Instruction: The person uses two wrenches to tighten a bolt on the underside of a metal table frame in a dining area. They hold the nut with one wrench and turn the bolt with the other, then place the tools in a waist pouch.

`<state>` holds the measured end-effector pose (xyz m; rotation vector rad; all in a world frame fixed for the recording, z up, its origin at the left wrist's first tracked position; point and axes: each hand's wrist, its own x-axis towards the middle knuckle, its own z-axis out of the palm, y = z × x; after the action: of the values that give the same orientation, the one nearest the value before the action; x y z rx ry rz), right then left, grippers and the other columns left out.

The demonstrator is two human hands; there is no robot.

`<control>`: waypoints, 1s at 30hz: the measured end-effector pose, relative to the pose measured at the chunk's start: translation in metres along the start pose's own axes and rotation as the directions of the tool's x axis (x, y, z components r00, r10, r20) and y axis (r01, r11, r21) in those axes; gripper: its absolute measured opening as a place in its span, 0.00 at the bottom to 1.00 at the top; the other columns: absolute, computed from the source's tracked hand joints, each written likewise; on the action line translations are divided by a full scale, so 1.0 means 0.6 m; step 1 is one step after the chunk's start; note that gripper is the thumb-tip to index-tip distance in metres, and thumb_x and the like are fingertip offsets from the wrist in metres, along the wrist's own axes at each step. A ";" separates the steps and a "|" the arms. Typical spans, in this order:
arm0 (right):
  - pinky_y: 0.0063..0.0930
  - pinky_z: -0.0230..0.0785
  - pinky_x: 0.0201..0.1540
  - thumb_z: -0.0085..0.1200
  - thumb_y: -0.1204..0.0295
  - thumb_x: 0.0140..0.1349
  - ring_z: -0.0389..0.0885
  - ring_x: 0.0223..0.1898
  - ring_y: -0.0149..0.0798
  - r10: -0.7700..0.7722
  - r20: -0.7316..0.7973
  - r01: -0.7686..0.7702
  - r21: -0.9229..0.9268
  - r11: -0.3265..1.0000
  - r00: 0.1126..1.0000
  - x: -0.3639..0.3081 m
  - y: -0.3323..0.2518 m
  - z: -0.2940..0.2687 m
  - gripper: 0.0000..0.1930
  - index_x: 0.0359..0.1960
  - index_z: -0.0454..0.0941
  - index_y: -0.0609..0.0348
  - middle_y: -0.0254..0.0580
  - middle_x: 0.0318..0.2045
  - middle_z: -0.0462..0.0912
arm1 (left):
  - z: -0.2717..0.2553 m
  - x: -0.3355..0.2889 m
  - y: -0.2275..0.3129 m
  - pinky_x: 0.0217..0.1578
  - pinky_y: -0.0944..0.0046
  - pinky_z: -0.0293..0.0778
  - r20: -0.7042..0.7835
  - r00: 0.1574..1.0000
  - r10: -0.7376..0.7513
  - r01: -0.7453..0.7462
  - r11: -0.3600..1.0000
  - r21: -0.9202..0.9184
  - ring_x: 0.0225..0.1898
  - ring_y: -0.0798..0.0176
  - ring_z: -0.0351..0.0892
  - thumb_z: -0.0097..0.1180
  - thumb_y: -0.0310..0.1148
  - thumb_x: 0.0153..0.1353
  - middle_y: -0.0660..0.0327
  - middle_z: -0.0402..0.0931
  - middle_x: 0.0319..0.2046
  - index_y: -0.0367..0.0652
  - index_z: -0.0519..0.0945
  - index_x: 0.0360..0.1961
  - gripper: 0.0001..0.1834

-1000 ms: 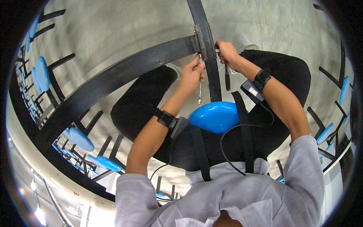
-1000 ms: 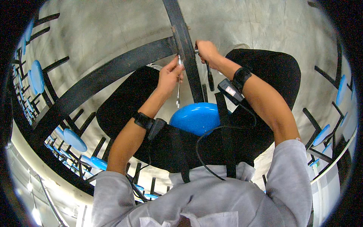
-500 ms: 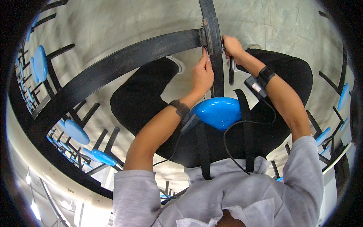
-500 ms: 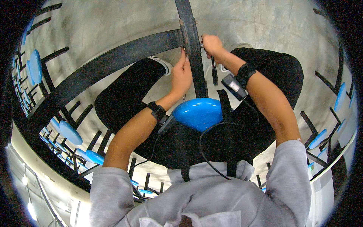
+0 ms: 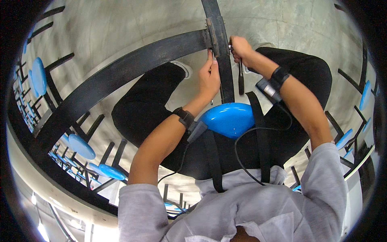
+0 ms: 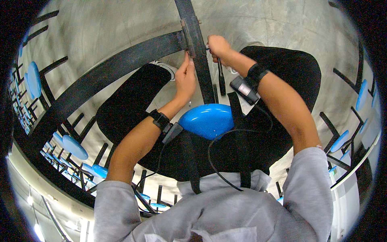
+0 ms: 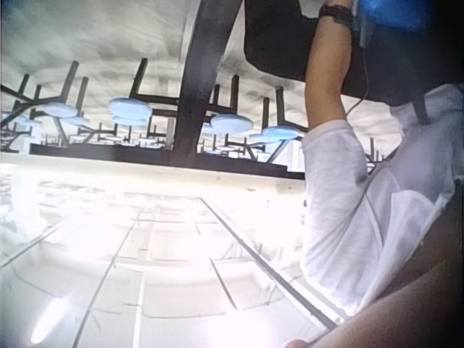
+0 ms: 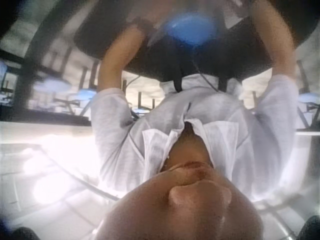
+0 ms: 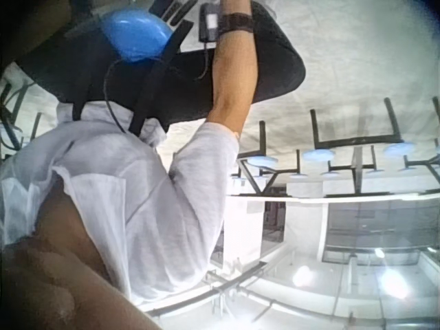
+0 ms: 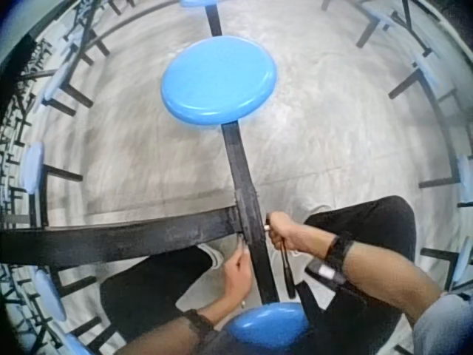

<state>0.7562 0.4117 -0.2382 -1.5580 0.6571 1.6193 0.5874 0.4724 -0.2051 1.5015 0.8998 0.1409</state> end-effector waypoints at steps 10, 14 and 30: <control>0.43 0.66 0.32 0.35 0.68 0.61 0.75 0.25 0.56 -0.940 -0.001 0.780 -0.558 0.283 0.340 0.004 0.039 0.004 0.14 0.32 0.73 0.63 0.55 0.22 0.75 | 0.008 0.008 0.003 0.32 0.72 0.68 -0.049 0.981 0.187 -0.185 0.982 0.044 0.29 0.73 0.70 0.49 0.36 0.63 0.57 0.77 0.32 0.34 0.61 0.61 0.28; 0.45 0.65 0.26 0.38 0.69 0.59 0.75 0.22 0.50 -0.768 -0.005 0.582 -0.649 0.490 0.641 0.008 0.021 -0.008 0.12 0.29 0.71 0.64 0.53 0.17 0.73 | 0.004 0.001 0.026 0.35 0.73 0.68 0.057 0.980 -0.191 0.195 0.978 -0.078 0.32 0.73 0.71 0.50 0.36 0.62 0.54 0.78 0.38 0.33 0.61 0.61 0.29; 0.42 0.65 0.28 0.36 0.64 0.60 0.73 0.24 0.58 -0.913 -0.019 0.649 -0.696 0.305 0.409 0.009 0.032 -0.009 0.16 0.31 0.72 0.65 0.58 0.21 0.73 | 0.008 0.008 0.025 0.24 0.72 0.63 0.047 0.989 -0.142 0.145 0.987 -0.063 0.22 0.76 0.63 0.51 0.38 0.61 0.66 0.71 0.20 0.33 0.62 0.60 0.30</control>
<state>0.7442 0.3977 -0.2469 -2.2066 -0.5643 0.6440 0.5999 0.4735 -0.1946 1.3679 0.9567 0.0327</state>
